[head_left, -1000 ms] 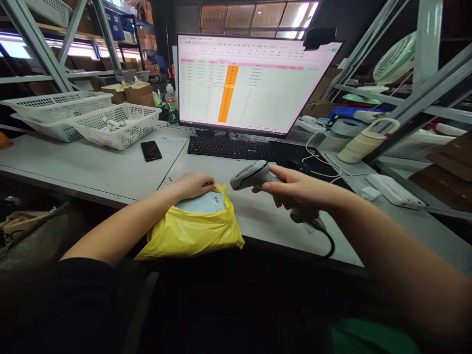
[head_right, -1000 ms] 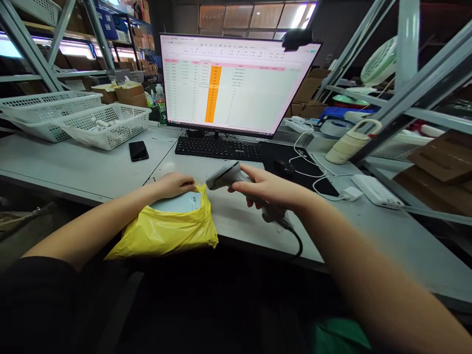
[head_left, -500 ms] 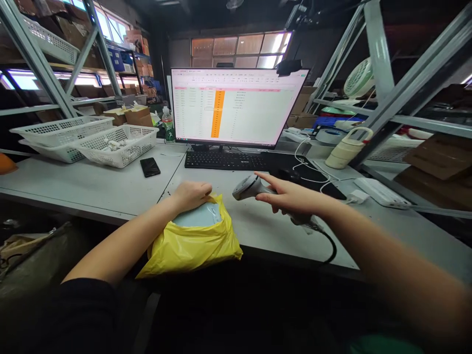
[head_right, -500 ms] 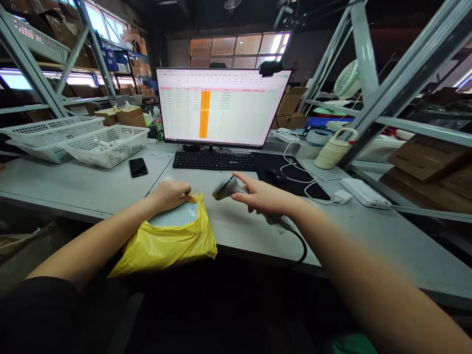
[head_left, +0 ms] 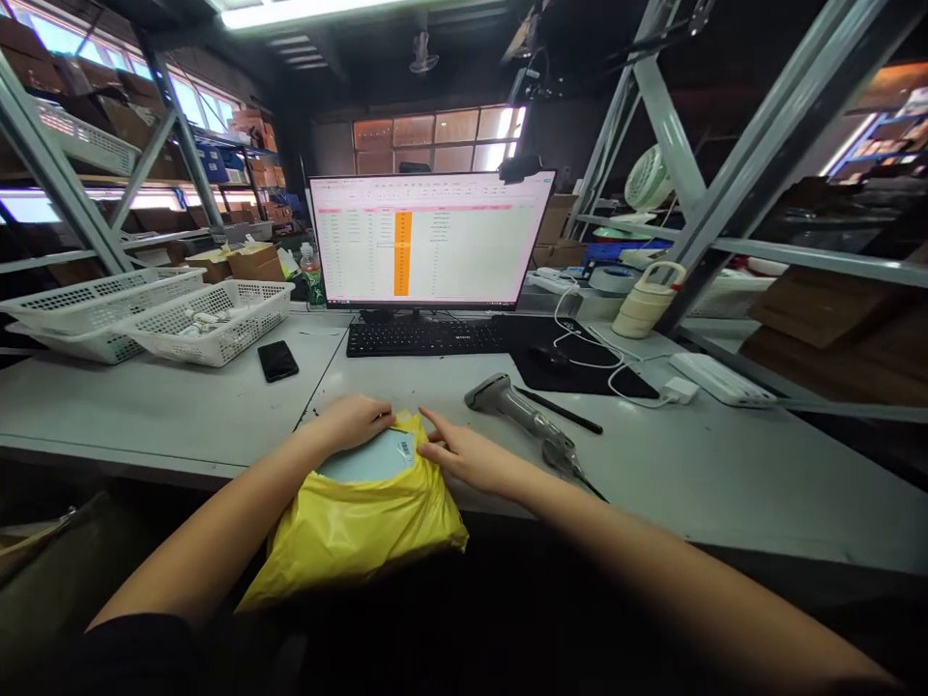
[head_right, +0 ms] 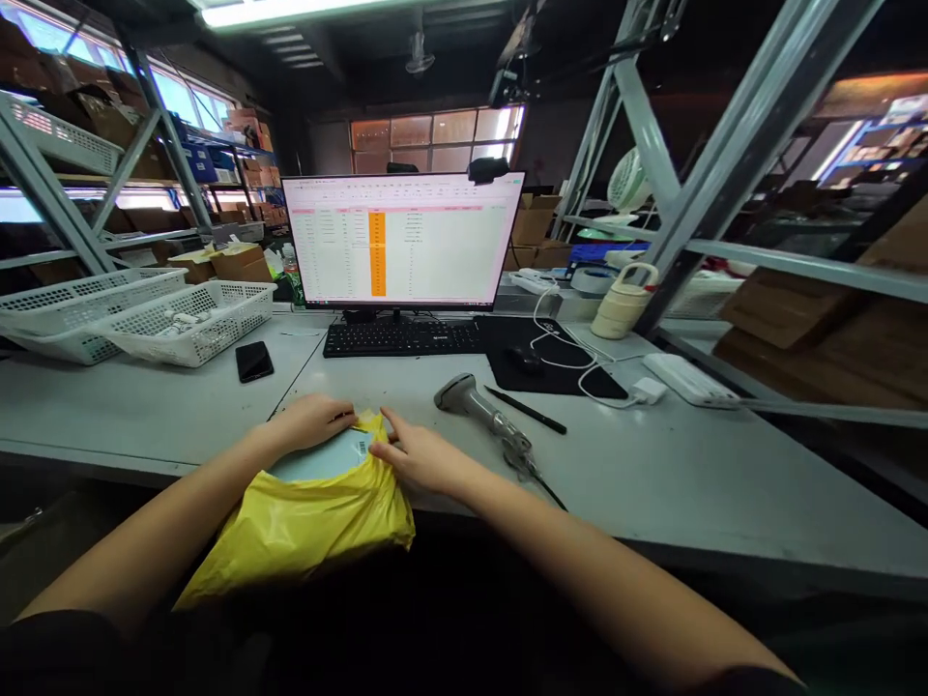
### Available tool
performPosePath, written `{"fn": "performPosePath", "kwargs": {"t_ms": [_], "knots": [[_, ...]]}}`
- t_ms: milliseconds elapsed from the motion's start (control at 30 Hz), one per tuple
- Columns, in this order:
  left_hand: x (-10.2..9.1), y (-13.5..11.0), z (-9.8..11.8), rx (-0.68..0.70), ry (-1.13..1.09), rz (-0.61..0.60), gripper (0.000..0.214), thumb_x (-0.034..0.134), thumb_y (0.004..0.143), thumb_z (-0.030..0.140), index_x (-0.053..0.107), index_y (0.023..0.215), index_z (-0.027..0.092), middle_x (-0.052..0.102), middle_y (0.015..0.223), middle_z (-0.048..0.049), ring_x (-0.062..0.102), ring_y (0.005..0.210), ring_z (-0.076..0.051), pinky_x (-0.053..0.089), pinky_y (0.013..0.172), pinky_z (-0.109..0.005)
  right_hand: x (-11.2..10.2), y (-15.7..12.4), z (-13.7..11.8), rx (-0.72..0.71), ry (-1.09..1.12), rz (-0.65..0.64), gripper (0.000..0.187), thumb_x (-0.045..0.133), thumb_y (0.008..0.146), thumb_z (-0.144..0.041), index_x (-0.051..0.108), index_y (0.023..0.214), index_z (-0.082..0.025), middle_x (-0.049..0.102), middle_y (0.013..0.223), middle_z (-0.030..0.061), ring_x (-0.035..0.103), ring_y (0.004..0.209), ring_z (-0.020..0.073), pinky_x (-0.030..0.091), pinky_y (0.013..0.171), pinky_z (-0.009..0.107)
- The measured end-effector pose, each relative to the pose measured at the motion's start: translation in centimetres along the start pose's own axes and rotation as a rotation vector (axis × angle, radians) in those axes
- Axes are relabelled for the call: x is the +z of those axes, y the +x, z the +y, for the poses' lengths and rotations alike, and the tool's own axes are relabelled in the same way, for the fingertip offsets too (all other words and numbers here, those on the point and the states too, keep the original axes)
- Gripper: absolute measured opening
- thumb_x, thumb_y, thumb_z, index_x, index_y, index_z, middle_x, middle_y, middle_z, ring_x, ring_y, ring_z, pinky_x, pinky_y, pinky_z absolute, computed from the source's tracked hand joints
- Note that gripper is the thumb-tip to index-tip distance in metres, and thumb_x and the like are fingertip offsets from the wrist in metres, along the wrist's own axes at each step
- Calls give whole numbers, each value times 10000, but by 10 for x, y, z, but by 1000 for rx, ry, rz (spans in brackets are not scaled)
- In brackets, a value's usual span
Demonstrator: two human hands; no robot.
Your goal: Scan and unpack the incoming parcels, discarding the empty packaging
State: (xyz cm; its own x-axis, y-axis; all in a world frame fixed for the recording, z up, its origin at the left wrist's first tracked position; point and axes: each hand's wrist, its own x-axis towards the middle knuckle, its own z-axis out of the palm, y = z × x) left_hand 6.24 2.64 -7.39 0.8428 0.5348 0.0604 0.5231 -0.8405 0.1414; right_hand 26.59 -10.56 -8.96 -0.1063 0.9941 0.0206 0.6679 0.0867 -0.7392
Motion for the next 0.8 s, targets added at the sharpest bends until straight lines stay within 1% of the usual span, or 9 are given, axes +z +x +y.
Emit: {"fn": "performPosePath", "kwargs": {"t_ms": [33, 100, 167, 200, 300, 400, 500, 633, 800], "knots": [[0, 1, 0, -8, -12, -9, 396, 372, 1000, 402, 694, 886, 202, 723, 829, -98, 654, 734, -247, 353, 600, -306, 9, 9, 2, 36, 149, 14, 654, 620, 888, -538, 520, 1426, -179, 724, 1094, 114, 657, 998, 287, 502, 859, 397], [-2, 1, 0, -14, -35, -23, 424, 339, 1012, 398, 684, 862, 202, 724, 838, -90, 648, 733, -233, 365, 610, -302, 25, 26, 9, 74, 438, 66, 490, 693, 799, -565, 676, 1092, -172, 716, 924, 80, 645, 869, 253, 500, 757, 348], [-5, -2, -1, -11, -53, -21, 439, 325, 1019, 406, 679, 855, 205, 729, 860, -80, 648, 749, -219, 380, 629, -298, 37, 38, 14, 71, 616, 127, 450, 689, 742, -626, 617, 788, -184, 646, 741, 37, 594, 715, 205, 472, 659, 315], [-7, -4, -1, -12, -57, -14, 448, 317, 1023, 414, 680, 863, 206, 730, 873, -76, 648, 759, -215, 387, 639, -297, 42, 42, 14, 60, 651, 173, 474, 664, 732, -658, 556, 718, -197, 596, 678, 18, 554, 655, 185, 451, 621, 305], [-18, -16, 5, -27, -96, 33, 447, 337, 1020, 481, 689, 952, 215, 735, 912, -62, 660, 809, -215, 414, 677, -298, 46, 42, 5, 8, 721, 337, 490, 594, 743, -691, 452, 701, -225, 498, 640, -16, 469, 598, 153, 408, 573, 286], [-34, -31, 22, -14, -138, 140, 413, 549, 927, 565, 651, 1179, 254, 730, 1093, -49, 675, 949, -241, 461, 780, -318, 33, 37, -13, -51, 781, 484, 442, 565, 786, -657, 450, 758, -231, 491, 703, -18, 466, 642, 152, 417, 604, 277], [-53, -41, 43, 27, -84, 251, 624, 715, 819, 534, 535, 1366, 294, 662, 1295, -57, 645, 1114, -289, 473, 901, -358, 11, 34, -33, -138, 778, 622, 394, 566, 828, -605, 462, 754, -232, 468, 714, -19, 448, 644, 146, 408, 604, 264], [-70, -43, 62, -59, -33, 286, 655, 758, 769, 505, 537, 1327, 241, 698, 1198, -89, 670, 1074, -326, 496, 871, -370, -10, 35, -50, -221, 742, 714, 332, 575, 829, -538, 501, 734, -229, 463, 703, -11, 436, 629, 145, 396, 578, 263], [-72, -40, 72, -91, -11, 225, 737, 774, 744, 522, 486, 1371, 263, 715, 1131, -82, 690, 1002, -333, 492, 793, -357, -15, 32, -53, -242, 716, 755, 320, 566, 831, -529, 529, 744, -223, 463, 692, -12, 433, 625, 144, 392, 576, 267]]}}
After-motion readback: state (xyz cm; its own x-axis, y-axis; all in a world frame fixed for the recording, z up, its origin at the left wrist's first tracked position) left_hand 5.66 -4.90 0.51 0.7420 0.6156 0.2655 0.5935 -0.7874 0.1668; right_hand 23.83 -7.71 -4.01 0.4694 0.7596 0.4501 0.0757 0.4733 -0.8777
